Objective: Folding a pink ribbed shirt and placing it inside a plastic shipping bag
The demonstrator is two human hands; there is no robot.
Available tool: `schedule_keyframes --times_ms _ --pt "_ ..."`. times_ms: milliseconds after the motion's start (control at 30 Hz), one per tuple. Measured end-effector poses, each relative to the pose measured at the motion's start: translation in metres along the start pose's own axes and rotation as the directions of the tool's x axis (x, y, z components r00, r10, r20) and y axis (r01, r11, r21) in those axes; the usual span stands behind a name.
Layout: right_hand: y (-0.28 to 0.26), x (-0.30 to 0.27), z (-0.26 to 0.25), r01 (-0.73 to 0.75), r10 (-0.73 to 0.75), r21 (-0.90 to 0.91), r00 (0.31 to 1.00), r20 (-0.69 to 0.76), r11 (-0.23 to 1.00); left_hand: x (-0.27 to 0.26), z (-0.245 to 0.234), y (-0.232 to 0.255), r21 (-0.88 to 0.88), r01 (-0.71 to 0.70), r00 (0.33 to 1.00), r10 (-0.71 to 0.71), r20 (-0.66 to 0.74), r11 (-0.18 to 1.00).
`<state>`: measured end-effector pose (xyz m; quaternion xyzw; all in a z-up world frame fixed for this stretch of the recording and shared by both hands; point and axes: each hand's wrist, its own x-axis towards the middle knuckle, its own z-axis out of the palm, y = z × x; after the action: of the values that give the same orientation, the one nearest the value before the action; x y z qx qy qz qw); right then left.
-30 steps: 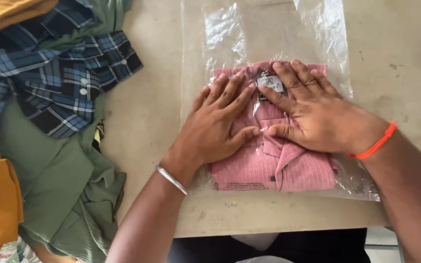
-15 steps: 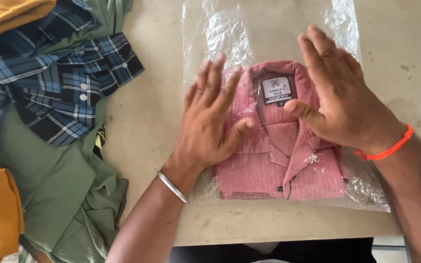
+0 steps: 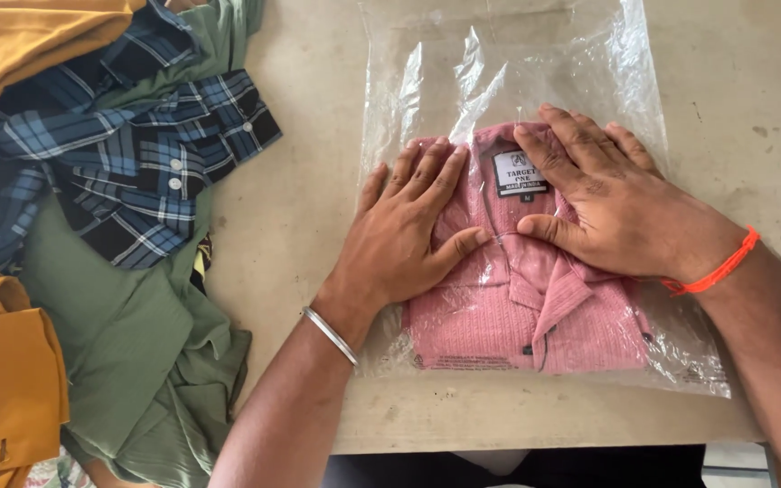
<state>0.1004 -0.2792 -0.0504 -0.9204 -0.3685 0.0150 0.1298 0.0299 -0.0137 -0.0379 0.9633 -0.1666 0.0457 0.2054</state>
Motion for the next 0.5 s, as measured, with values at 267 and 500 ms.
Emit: schedule_keyframes --times_ms 267,500 --pt "0.01 0.0 0.001 -0.041 0.044 -0.032 0.993 0.107 0.999 -0.002 -0.005 -0.004 0.055 0.049 0.998 -0.051 0.032 0.997" --pt "0.011 0.005 -0.024 -0.037 0.07 0.182 0.982 -0.177 0.983 0.002 -0.002 -0.037 0.004 0.092 0.995 -0.092 -0.05 0.996"
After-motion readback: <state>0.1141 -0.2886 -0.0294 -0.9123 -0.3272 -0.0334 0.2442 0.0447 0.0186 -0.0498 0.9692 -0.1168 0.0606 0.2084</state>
